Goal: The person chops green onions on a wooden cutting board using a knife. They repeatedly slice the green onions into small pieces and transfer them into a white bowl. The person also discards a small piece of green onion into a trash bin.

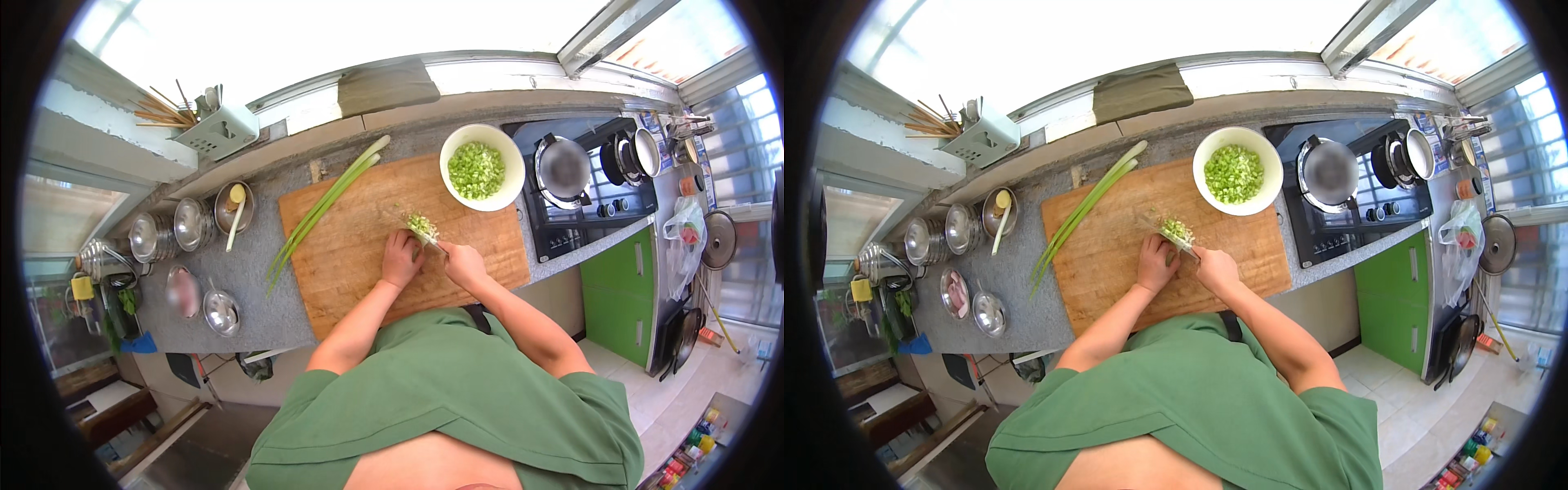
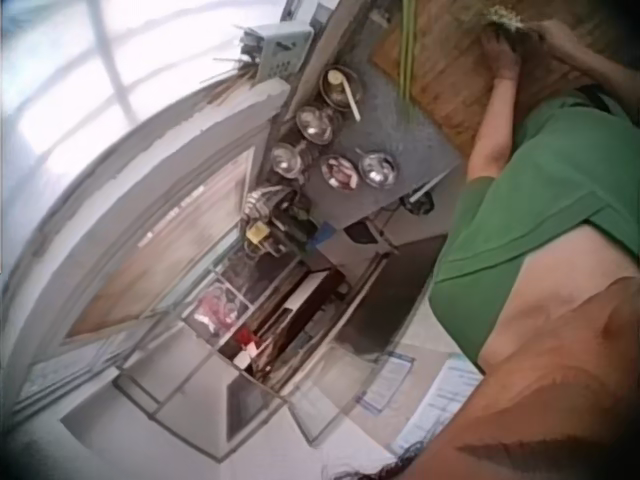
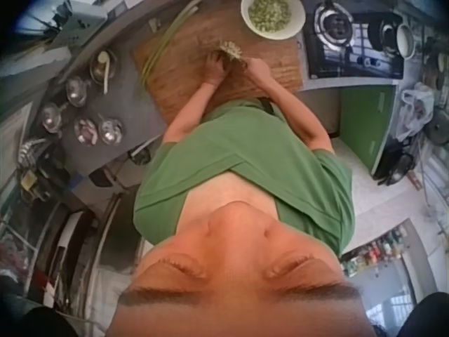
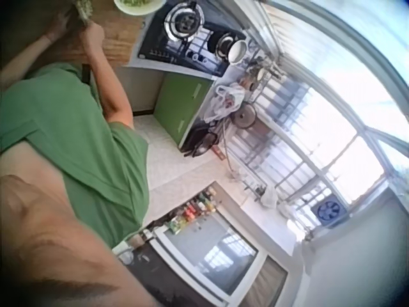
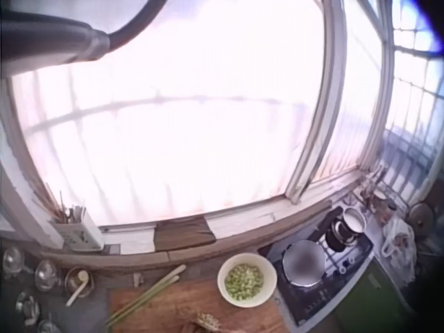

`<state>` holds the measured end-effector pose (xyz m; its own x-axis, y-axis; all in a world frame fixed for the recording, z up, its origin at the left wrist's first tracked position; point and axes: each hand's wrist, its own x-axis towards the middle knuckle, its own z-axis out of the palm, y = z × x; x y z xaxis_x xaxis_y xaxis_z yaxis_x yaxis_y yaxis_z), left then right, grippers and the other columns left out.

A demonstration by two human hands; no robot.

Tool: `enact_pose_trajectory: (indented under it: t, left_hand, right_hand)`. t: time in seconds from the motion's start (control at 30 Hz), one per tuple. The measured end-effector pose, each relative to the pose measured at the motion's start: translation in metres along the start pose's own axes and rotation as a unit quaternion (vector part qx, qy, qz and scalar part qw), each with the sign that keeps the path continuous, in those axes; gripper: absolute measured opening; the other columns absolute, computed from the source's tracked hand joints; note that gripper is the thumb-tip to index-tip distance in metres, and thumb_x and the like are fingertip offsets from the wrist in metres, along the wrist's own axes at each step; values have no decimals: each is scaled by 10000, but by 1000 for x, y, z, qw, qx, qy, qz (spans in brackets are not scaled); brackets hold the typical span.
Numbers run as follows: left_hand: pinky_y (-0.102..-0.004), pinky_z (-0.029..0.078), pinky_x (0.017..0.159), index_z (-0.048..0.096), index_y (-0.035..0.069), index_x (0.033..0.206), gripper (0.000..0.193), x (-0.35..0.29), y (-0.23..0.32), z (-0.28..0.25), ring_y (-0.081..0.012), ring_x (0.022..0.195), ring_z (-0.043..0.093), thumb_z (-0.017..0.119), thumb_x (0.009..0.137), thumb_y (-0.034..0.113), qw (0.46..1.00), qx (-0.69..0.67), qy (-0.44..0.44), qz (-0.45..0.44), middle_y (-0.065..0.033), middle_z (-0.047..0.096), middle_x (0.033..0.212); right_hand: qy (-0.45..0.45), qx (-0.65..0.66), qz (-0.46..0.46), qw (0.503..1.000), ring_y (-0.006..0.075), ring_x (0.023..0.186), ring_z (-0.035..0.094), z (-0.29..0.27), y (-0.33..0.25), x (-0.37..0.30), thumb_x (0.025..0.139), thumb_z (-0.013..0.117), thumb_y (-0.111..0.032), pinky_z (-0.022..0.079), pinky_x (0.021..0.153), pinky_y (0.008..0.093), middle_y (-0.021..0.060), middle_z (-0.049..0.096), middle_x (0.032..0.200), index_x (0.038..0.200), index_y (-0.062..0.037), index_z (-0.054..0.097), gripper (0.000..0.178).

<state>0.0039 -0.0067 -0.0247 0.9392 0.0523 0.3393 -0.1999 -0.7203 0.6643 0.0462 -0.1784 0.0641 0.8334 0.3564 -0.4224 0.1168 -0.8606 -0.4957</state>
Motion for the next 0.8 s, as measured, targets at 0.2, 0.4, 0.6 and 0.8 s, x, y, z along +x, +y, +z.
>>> enact_pose_trajectory:
  t: [0.2,0.4,0.6,0.8]
  left_hand:
    - [-443,471,851,610,58,816,166,0,-1,-1,-352,970,530,718,696,97,1000,4,8,12,-132,561,965]
    - [-434,472,849,604,66,795,159,0,-1,-1,-340,950,535,711,683,102,1000,5,1,6,-130,563,950]
    - [-434,475,829,613,64,789,164,0,-2,2,-337,930,535,719,671,104,1000,8,16,14,-128,566,931]
    - [-434,478,860,618,63,792,152,1,0,0,-339,969,543,715,681,97,1000,4,21,10,-129,576,954]
  right_hand:
    - [-15,-24,13,1000,390,874,667,-8,-8,-9,845,526,-97,527,776,500,217,695,912,1161,-156,695,363]
    - [-68,-46,38,996,398,900,663,-1,-6,10,821,535,-67,530,792,497,236,688,937,1145,-144,696,370]
    - [-25,16,40,999,398,925,662,9,-8,13,837,538,-102,528,819,495,218,694,958,1124,-154,698,333]
    - [-18,20,20,999,391,931,662,-5,-11,-3,847,523,-107,522,828,498,217,695,959,1176,-164,690,373]
